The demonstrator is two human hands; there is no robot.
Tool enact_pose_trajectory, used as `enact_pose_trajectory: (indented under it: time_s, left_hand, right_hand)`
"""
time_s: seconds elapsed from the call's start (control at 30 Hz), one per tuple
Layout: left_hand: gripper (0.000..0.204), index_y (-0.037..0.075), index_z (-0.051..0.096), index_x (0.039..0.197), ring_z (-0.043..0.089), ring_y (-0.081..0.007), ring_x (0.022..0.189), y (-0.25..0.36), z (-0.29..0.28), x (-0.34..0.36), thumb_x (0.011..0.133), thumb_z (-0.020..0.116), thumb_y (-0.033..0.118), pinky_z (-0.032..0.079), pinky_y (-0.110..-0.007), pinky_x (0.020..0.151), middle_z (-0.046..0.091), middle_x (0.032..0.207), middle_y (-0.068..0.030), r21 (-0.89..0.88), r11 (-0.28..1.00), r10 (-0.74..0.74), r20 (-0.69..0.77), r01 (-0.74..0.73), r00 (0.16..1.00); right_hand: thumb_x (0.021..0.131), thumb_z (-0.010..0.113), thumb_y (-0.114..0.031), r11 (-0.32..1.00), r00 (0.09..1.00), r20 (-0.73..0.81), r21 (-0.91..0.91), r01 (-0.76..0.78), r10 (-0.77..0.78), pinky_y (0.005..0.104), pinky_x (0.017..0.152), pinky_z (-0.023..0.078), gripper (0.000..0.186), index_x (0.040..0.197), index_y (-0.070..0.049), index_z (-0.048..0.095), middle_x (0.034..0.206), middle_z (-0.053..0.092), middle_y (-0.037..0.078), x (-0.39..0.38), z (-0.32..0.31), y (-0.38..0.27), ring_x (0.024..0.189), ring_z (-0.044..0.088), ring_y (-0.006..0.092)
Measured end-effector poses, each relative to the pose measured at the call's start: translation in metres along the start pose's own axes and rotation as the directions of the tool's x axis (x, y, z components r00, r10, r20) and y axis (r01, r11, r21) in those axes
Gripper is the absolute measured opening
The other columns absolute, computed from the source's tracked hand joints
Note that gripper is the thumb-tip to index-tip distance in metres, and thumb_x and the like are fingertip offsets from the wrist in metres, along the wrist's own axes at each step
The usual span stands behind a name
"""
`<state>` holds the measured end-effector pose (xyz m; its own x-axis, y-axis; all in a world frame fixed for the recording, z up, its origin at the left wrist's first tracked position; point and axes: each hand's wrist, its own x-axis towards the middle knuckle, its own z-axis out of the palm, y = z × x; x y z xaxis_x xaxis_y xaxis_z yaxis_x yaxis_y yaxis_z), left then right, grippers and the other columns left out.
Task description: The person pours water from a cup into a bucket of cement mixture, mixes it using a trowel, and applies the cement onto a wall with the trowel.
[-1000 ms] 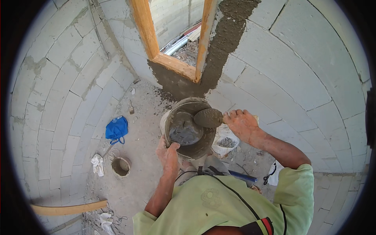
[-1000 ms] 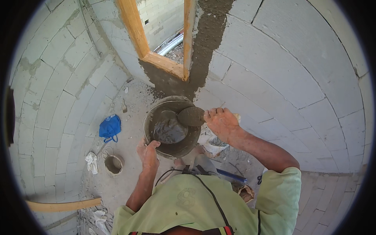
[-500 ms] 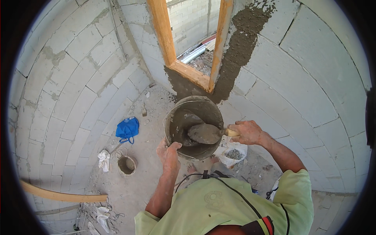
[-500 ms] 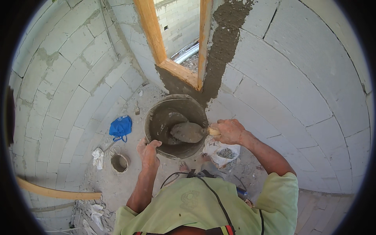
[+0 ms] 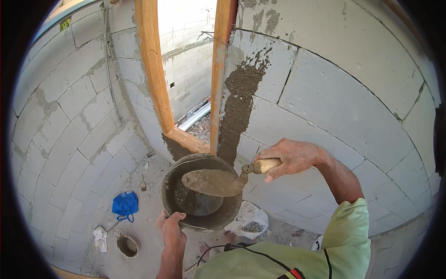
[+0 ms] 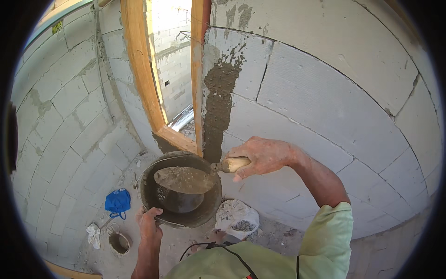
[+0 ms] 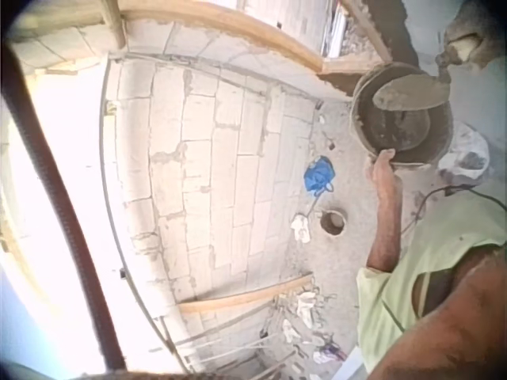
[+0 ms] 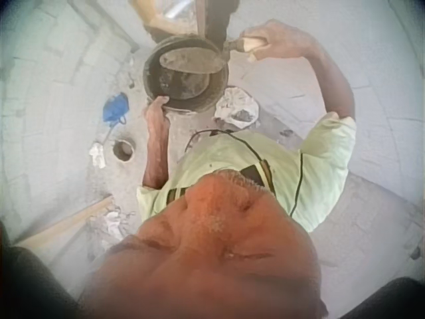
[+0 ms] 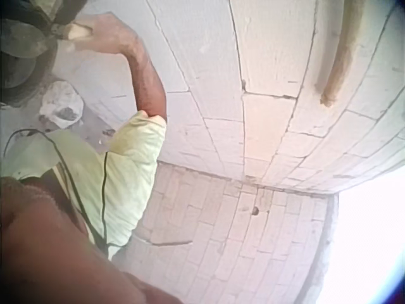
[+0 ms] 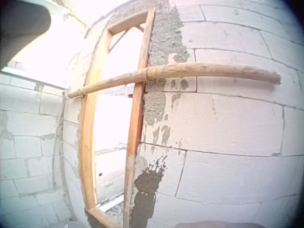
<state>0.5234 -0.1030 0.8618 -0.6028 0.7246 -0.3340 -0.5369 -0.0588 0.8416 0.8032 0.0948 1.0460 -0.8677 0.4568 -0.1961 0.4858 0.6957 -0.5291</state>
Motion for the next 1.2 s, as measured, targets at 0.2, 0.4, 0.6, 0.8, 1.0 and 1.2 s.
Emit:
enact_pose_trajectory:
  time_s: [0.2, 0.4, 0.6, 0.8, 1.0, 1.2]
  left_hand:
    - [0.03, -0.004, 0.062, 0.091, 0.062, -0.0189, 0.068, -0.021, 0.016, 0.01, 0.063, 0.057, -0.009, 0.05, -0.029, 0.062, 0.066, 0.083, -0.011, -0.003, 0.998, -0.068, 0.043, 0.068, 0.997]
    - [0.031, -0.002, 0.063, 0.091, 0.061, -0.0186, 0.073, -0.034, -0.001, 0.017, 0.061, 0.056, -0.01, 0.048, -0.03, 0.067, 0.066, 0.084, -0.0083, 0.011, 0.995, -0.101, -0.014, 0.102, 0.995]
    - [0.036, -0.002, 0.064, 0.094, 0.06, -0.0179, 0.074, -0.048, -0.013, 0.021, 0.06, 0.055, -0.011, 0.048, -0.029, 0.068, 0.066, 0.087, -0.0073, 0.038, 0.99, -0.139, 0.014, 0.139, 0.99]
    - [0.043, -0.003, 0.064, 0.102, 0.059, -0.0164, 0.079, -0.049, -0.018, 0.021, 0.061, 0.055, -0.011, 0.047, -0.028, 0.072, 0.066, 0.091, -0.0069, 0.106, 0.983, -0.152, 0.021, 0.149, 0.988]
    - [0.041, -0.005, 0.064, 0.104, 0.059, -0.0143, 0.081, -0.039, -0.017, 0.016, 0.065, 0.054, -0.01, 0.046, -0.025, 0.073, 0.066, 0.093, -0.0059, 0.16, 0.984, -0.093, 0.056, 0.083, 0.994]
    - [0.044, -0.006, 0.064, 0.109, 0.059, -0.013, 0.083, -0.036, -0.01, 0.012, 0.066, 0.053, -0.01, 0.046, -0.025, 0.076, 0.067, 0.096, -0.0052, 0.194, 0.981, -0.01, 0.092, -0.008, 0.996]
  right_hand:
    - [0.084, 0.068, -0.054, 0.938, 0.957, -0.1, 0.25, -0.239, 0.271, 0.0269, 0.044, 0.047, 0.049, 0.087, -0.006, 0.062, 0.067, 0.058, 0.003, -0.017, -0.11, 0.017, 0.053, 0.059, 0.0118]
    - [0.086, 0.061, -0.062, 0.966, 0.702, -0.687, -0.002, -0.259, 0.187, 0.0247, 0.039, 0.048, 0.054, 0.083, -0.008, 0.059, 0.064, 0.056, 0.002, -0.089, -0.199, -0.049, 0.049, 0.058, 0.0105]
    - [0.08, 0.062, -0.069, 0.865, 0.739, -0.558, -0.07, -0.496, 0.378, 0.0271, 0.043, 0.048, 0.062, 0.085, -0.007, 0.058, 0.066, 0.054, 0.002, -0.091, -0.137, -0.039, 0.051, 0.057, 0.0112]
    - [0.086, 0.065, -0.048, 0.806, 0.9, -0.34, -0.431, -0.406, 0.271, 0.0429, 0.067, 0.052, 0.046, 0.102, -0.006, 0.058, 0.086, 0.063, 0.012, -0.038, 0.013, -0.001, 0.081, 0.065, 0.0286]
    - [0.082, 0.066, -0.02, 0.743, 0.983, -0.132, -0.644, -0.181, 0.125, 0.0405, 0.077, 0.052, 0.038, 0.117, -0.005, 0.058, 0.099, 0.064, 0.014, 0.001, 0.131, 0.032, 0.088, 0.066, 0.0285]
    - [0.08, 0.063, -0.018, 0.564, 0.998, 0.005, -0.826, -0.029, 0.058, 0.0404, 0.078, 0.052, 0.039, 0.115, -0.002, 0.06, 0.097, 0.063, 0.017, 0.047, 0.183, 0.036, 0.095, 0.065, 0.029]
